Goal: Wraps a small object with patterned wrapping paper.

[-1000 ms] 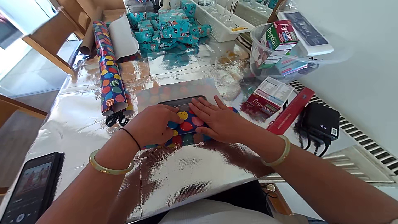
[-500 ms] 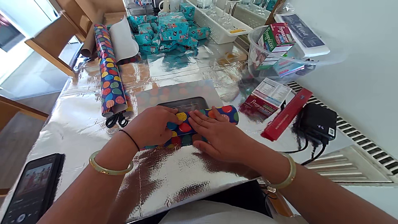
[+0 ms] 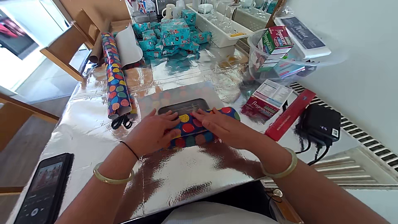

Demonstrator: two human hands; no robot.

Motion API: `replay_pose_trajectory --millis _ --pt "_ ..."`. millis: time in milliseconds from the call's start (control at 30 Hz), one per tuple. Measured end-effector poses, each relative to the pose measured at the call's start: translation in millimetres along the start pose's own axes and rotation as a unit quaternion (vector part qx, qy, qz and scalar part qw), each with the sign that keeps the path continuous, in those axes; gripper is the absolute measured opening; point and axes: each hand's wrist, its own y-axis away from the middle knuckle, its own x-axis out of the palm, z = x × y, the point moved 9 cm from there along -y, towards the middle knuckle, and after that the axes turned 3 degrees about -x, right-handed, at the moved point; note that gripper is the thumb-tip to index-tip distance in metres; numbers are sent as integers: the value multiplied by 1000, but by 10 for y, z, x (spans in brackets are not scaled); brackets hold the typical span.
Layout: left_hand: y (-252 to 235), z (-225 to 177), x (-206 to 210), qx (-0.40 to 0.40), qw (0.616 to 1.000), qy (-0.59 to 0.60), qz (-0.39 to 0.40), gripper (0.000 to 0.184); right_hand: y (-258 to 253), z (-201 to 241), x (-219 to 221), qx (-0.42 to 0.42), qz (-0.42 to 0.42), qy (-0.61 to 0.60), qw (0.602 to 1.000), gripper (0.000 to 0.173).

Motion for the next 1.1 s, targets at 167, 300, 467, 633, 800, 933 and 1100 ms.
replay_pose_trajectory --millis 167,300,467,633,800,933,1100 --pt "56 25 130 -30 997 -46 52 56 -22 88 -16 -4 5 37 999 59" --pt "202 59 -19 19 999 -1 -27 56 -47 109 -17 -9 6 59 998 63" --pt "930 248 -606 -40 973 21 -225 49 -65 120 -7 -33 -10 82 996 66" --pt "1982 616 -590 -158 935 52 -313 43 101 351 -87 -100 -84 89 987 64" --pt "2410 807 -304 -238 921 58 -303 43 391 542 46 -158 -96 -17 983 67" --pt "2263 806 -159 -206 953 42 -219 61 528 480 260 -145 -75 -62 985 67" --pt "1858 774 -60 -107 988 -43 -105 52 656 464 483 -139 -12 -124 982 67"
